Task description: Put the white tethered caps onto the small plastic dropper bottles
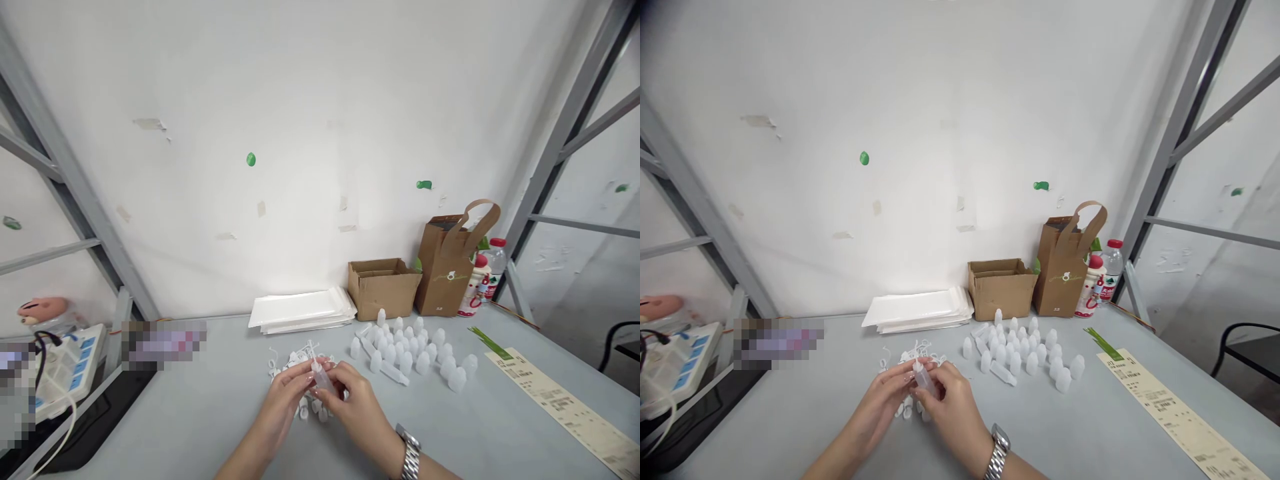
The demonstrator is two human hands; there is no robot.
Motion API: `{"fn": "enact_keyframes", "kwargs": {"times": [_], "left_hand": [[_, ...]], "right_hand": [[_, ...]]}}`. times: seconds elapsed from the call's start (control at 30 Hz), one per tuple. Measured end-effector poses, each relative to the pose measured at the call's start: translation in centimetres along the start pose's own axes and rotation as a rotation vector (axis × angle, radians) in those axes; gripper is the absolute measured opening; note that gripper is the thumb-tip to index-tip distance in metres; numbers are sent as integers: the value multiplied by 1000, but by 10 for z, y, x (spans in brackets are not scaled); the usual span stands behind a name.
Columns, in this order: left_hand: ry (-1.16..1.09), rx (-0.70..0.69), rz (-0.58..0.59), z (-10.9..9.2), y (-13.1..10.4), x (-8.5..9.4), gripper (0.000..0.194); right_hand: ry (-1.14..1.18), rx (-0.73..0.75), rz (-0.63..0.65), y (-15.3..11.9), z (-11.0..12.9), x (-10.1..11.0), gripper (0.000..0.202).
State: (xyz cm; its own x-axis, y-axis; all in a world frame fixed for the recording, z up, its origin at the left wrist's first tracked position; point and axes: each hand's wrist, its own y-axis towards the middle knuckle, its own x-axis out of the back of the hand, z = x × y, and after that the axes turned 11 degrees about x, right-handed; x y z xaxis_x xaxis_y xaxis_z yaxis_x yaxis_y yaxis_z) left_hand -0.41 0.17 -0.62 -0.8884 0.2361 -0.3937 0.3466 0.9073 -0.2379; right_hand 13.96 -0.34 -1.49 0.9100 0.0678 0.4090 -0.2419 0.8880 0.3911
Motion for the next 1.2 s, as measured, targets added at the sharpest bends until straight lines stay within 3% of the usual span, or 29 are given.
{"fn": "enact_keyframes", "kwargs": {"times": [0.33,0.83,1.2], "left_hand": [[35,-21,-6,-4,-3,-5,21],[-62,7,67,1,-1,-1,34],[-18,-61,69,0,-1,-1,25]], "right_hand": [[-23,32,-11,-3,2,-1,3],[193,-71,-6,2,1,-1,12],[393,-118,-40,1,-1,-2,23]]}}
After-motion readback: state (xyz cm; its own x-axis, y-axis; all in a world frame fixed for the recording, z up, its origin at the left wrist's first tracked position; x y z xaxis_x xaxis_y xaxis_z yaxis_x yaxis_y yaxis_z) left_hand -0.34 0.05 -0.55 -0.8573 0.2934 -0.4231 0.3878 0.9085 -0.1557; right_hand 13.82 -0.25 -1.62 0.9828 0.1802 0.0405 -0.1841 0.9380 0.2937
